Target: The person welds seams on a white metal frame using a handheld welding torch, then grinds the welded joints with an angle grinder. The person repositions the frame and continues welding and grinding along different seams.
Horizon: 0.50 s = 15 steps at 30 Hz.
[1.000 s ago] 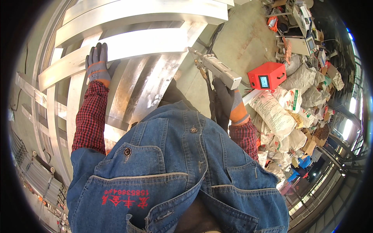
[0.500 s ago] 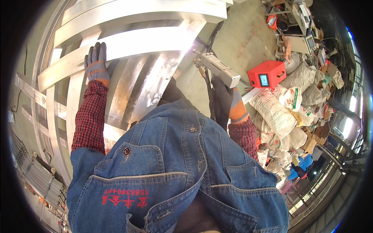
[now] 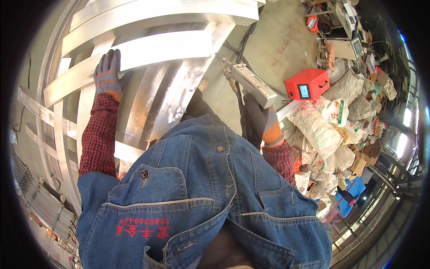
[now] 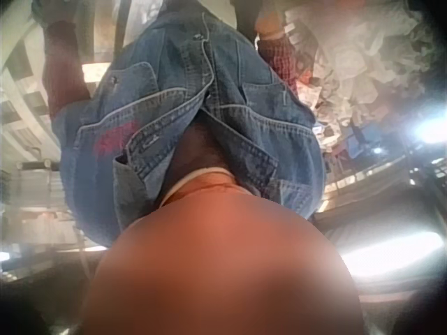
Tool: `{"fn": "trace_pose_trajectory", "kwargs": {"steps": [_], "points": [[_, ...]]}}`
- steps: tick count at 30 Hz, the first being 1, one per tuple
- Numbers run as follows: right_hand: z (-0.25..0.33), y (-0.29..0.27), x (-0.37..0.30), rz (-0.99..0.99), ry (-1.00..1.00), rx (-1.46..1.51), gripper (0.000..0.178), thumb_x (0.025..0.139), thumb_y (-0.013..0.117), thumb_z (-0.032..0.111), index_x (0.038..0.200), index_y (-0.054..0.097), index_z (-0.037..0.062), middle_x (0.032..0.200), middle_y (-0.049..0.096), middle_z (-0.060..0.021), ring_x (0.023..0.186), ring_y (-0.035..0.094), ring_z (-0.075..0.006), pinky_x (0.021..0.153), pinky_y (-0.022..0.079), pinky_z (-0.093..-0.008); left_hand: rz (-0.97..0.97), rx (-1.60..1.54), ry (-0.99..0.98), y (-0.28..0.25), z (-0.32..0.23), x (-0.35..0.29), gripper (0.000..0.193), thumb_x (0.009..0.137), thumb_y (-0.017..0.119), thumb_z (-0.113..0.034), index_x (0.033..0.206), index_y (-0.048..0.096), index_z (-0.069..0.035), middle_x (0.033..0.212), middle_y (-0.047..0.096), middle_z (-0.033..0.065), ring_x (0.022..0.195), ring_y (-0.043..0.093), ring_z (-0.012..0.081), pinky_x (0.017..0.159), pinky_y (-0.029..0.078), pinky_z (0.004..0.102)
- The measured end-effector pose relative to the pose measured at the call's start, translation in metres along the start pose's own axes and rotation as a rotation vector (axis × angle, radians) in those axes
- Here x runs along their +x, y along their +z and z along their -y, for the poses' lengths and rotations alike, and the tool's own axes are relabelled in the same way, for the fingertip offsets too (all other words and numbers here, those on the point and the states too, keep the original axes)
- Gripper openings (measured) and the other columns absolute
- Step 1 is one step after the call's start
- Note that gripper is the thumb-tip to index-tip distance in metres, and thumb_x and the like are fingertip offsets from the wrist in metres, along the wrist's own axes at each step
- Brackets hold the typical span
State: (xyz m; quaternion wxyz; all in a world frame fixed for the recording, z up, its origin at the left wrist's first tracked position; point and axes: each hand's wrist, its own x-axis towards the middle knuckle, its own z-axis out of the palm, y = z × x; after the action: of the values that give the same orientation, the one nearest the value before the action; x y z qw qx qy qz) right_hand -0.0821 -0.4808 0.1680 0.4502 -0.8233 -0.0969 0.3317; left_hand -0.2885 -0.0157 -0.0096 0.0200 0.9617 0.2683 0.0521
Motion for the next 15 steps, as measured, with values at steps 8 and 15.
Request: {"fn": "trace_pose_trajectory", "kwargs": {"steps": [8,15], "points": [[-0.031,-0.010,-0.023,-0.132,-0.255,-0.106,0.018,0.110,0.071,0.014,0.116,0.078,-0.0011,0.095,0.077,-0.0091,0.080,0.074,-0.0220,0.073,0.059,-0.0388,0.286,0.180,-0.045,-0.052,0.025,0.038,0.123,0.076,0.106,-0.049,0.179,0.045,-0.019,0.181,0.049,0.0152,0.165,0.047,0.0392,0.139,0.037,0.0539],[-0.078,-0.012,-0.031,-0.128,-0.256,0.016,0.027,0.112,0.074,0.012,0.135,0.076,-0.0006,0.107,0.081,-0.0091,0.091,0.077,-0.0182,0.079,0.064,-0.0359,0.504,0.069,0.108,-0.063,0.054,0.074,0.137,0.065,0.110,-0.053,0.179,0.045,-0.009,0.169,0.059,0.0242,0.158,0.055,0.0424,0.134,0.045,0.0507]]}}
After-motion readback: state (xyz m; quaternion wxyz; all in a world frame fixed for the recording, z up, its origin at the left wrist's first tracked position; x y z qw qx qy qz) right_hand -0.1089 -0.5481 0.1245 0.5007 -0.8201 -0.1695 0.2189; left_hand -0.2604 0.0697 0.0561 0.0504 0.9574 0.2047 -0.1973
